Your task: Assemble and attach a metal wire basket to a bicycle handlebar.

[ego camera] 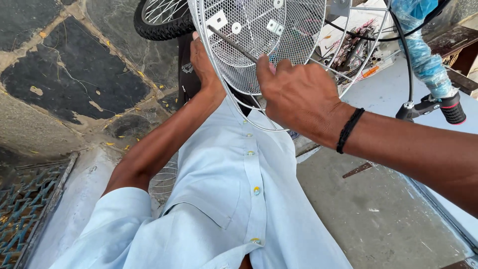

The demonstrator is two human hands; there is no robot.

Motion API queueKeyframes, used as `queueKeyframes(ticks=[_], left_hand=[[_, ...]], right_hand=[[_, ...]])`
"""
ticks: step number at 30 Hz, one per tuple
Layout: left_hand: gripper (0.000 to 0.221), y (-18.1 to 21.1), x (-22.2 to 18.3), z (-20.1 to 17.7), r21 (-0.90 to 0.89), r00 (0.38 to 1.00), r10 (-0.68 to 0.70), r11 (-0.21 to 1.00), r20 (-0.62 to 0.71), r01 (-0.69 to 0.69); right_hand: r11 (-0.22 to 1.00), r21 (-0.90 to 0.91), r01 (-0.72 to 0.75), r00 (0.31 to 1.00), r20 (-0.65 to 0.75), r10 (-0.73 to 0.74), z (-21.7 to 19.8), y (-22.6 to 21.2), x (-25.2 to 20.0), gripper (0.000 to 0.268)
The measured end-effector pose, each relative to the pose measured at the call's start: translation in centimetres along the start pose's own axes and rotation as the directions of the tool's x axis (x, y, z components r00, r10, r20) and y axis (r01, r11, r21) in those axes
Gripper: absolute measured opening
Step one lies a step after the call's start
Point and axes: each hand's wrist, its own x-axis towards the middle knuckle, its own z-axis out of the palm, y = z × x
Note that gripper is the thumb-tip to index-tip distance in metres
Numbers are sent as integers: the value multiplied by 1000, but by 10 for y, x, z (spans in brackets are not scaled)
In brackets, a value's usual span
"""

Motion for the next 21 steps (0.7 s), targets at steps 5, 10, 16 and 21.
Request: queueKeyframes(ticks=[5,10,16,21], left_hand=[[46,-2,5,-6,80,999,33,996,-15,-31],[52,-10,13,-11,130,998,58,990,-25,-54],[53,-9,19,-6,98,998,49,994,-26,-47],[48,9,-10,1,170,999,51,984,7,-52]], right_hand=[[780,616,-111,983,-50,179,30,12,15,27],[887,435,-154,987,20,161,15,7,4,24],[723,646,-247,968,132,213,-17,23,-9,45],[908,238,-345,922,-99,376,5,26,-26,30]])
